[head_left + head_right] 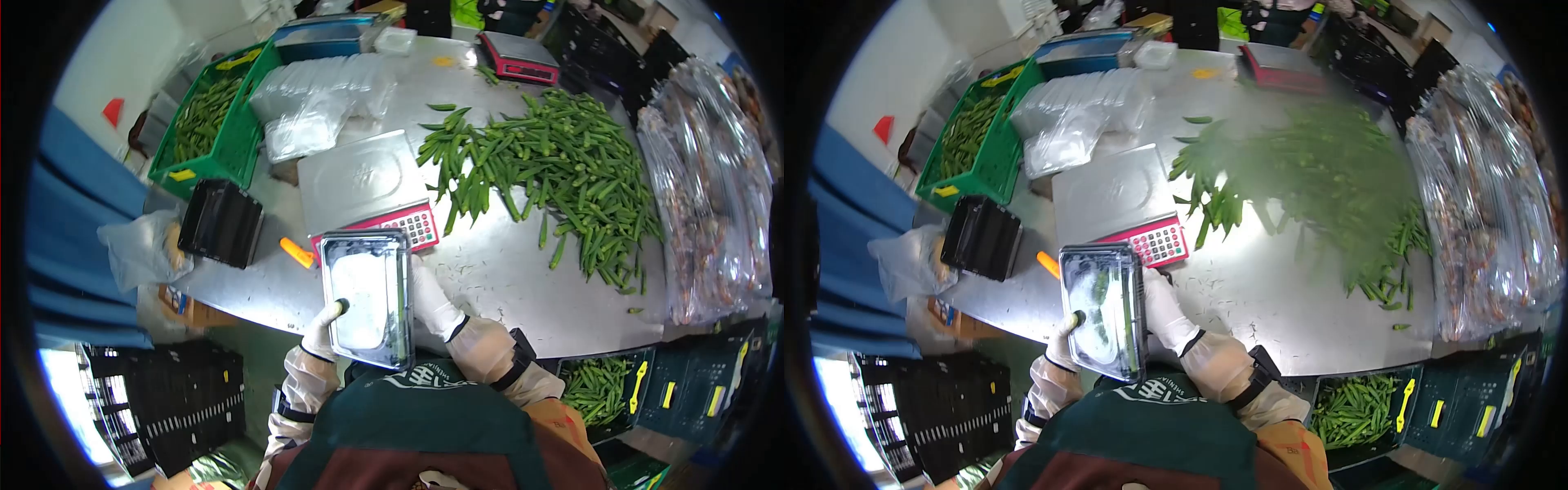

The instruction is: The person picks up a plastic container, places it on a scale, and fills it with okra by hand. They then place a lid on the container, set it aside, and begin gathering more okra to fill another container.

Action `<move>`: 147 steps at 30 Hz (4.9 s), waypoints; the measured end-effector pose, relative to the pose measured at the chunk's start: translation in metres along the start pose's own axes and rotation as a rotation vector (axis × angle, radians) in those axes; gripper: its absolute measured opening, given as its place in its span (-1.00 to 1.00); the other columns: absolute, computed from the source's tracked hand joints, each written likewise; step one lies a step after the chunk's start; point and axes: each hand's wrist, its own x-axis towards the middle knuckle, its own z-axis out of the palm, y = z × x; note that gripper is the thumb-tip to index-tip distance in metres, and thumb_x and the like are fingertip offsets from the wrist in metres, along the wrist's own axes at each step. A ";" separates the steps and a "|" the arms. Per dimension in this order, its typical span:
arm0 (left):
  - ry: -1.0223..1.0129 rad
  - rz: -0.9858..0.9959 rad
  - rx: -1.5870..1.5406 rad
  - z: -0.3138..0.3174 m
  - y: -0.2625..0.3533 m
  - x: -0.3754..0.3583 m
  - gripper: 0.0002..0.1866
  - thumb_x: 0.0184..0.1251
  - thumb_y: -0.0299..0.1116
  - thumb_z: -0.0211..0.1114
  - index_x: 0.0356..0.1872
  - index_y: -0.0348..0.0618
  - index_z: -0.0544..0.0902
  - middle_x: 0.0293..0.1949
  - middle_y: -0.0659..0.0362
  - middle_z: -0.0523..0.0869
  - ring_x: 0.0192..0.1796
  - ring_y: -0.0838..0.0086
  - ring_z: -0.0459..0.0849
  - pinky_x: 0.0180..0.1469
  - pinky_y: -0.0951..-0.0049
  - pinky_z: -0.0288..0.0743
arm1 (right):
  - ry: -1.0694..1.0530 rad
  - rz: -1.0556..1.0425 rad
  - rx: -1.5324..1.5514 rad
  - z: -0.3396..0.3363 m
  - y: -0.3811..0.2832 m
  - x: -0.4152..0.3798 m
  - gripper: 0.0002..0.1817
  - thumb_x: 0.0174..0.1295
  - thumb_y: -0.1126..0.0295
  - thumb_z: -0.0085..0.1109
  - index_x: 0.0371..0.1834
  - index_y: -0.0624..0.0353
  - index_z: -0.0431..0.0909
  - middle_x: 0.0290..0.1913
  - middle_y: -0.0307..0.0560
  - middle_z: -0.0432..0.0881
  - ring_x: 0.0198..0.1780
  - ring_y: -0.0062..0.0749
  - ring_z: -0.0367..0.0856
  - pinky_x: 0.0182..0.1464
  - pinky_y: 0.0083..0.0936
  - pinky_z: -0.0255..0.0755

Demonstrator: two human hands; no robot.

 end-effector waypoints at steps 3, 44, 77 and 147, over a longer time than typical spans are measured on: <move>-0.059 0.019 -0.035 0.009 -0.002 0.000 -0.22 0.16 -0.04 0.38 0.33 -0.29 0.35 0.19 -0.08 0.57 0.14 0.09 0.60 0.24 0.11 0.47 | -0.091 -0.108 -0.424 -0.014 -0.009 -0.002 -0.81 0.26 0.62 0.14 -0.08 0.32 0.61 -0.24 -0.25 0.67 -0.15 -0.61 0.58 -0.01 -0.64 0.45; -0.241 -0.063 0.132 0.096 -0.018 0.060 -0.25 0.14 0.03 0.41 0.29 -0.20 0.44 0.13 0.01 0.63 0.07 0.12 0.66 0.13 0.10 0.57 | 0.380 -0.433 -0.553 -0.053 -0.050 -0.033 -0.77 0.35 0.33 -0.13 -0.19 0.17 0.54 -0.33 0.03 0.61 -0.24 -0.18 0.56 -0.14 -0.36 0.42; -0.383 -0.478 0.615 0.153 0.029 0.068 -0.28 0.40 -0.04 0.20 0.44 -0.23 0.21 0.28 0.01 0.47 0.26 0.34 0.51 0.28 0.34 0.43 | -0.354 0.004 -0.621 -0.078 -0.224 -0.106 -0.62 0.31 0.30 0.26 0.13 0.25 0.61 -0.38 -0.36 0.60 -0.46 -0.79 0.31 -0.40 -0.73 0.27; -0.401 0.870 1.905 0.275 -0.116 0.507 -0.61 -0.10 -0.43 0.53 -0.16 -0.22 0.66 -0.16 0.04 0.54 -0.04 0.15 0.51 0.06 0.26 0.42 | 1.316 -0.471 -0.911 -0.542 -0.291 0.045 -0.53 0.07 0.21 0.41 -0.06 0.35 0.61 -0.17 0.10 0.69 -0.12 -0.10 0.64 0.02 -0.36 0.46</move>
